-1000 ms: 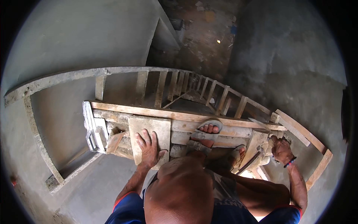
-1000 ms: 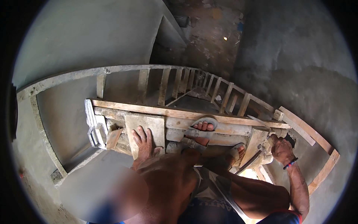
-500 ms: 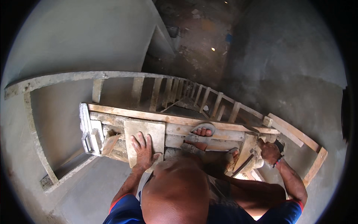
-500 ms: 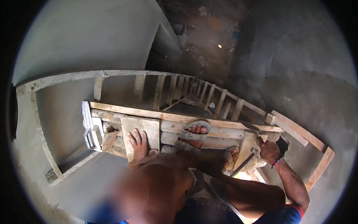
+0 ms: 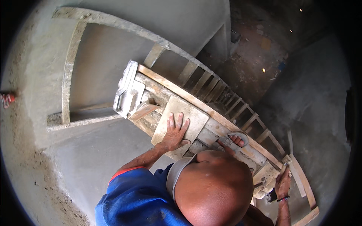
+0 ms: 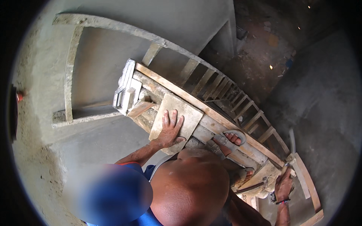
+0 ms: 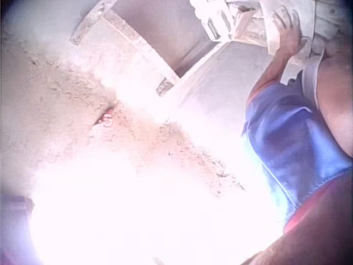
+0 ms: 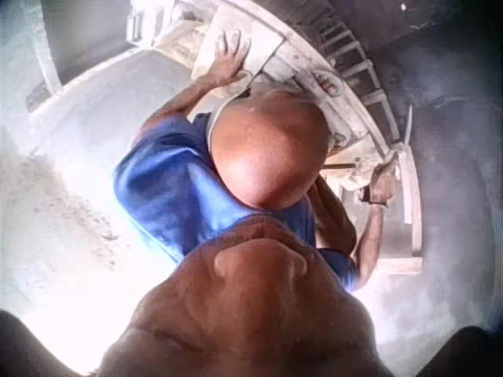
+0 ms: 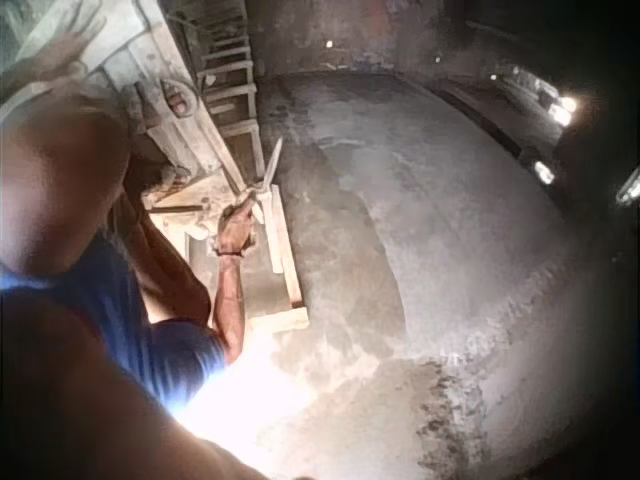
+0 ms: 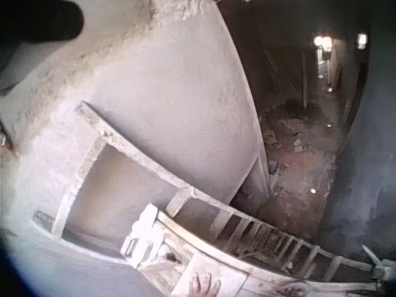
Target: The person stands on a wooden scaffolding structure and uses a trowel to apply and smooth plaster onto a wall, then uses a hammer to secure a wooden board onto the scaffolding and applies plaster to a small brick.
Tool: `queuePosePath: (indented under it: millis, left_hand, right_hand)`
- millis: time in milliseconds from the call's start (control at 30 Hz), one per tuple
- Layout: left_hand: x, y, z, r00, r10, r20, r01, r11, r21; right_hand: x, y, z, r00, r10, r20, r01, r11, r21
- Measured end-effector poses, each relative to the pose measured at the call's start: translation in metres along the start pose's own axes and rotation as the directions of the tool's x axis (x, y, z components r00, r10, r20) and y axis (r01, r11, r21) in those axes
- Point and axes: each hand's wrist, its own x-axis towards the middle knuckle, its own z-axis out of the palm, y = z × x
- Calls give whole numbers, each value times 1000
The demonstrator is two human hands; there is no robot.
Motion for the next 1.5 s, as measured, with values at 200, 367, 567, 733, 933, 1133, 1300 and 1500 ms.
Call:
queuePosePath:
  millis: [200, 367, 567, 733, 933, 1133, 1300, 1500]
  left_hand:
    - [-2, 0, -4, 1000, -13, 11, 13, 999, -53]
    - [-4, 0, -5, 1000, -7, -15, 6, 998, -62]
    - [-10, -3, -7, 988, 39, -148, -36, 999, 29]
    - [-34, -26, -18, 611, -389, -690, 271, 921, -280]
    - [-44, -103, -52, 610, -435, -662, 547, 836, -46]
    - [-37, -97, -83, 751, -234, -618, 298, 954, 1]
    - [-19, -35, -113, 723, -116, -681, 46, 992, -120]
    - [28, 23, -132, 749, -34, -662, -270, 896, -352]
  right_hand:
    - [0, 28, 21, 875, -298, 380, 420, 858, -295]
    - [19, 15, 1, 860, -184, 476, 346, 896, -279]
    - [37, 3, -17, 942, -185, 279, 229, 964, -135]
    - [23, 13, 18, 963, -145, 229, 159, 986, -45]
    - [26, 22, 26, 853, -320, 412, 410, 900, -148]
    - [38, -7, -3, 872, -300, 387, 350, 935, -64]
    - [25, -27, 1, 922, -383, -63, 388, 908, 158]
    - [19, -30, 9, 842, -109, 529, 269, 933, -237]
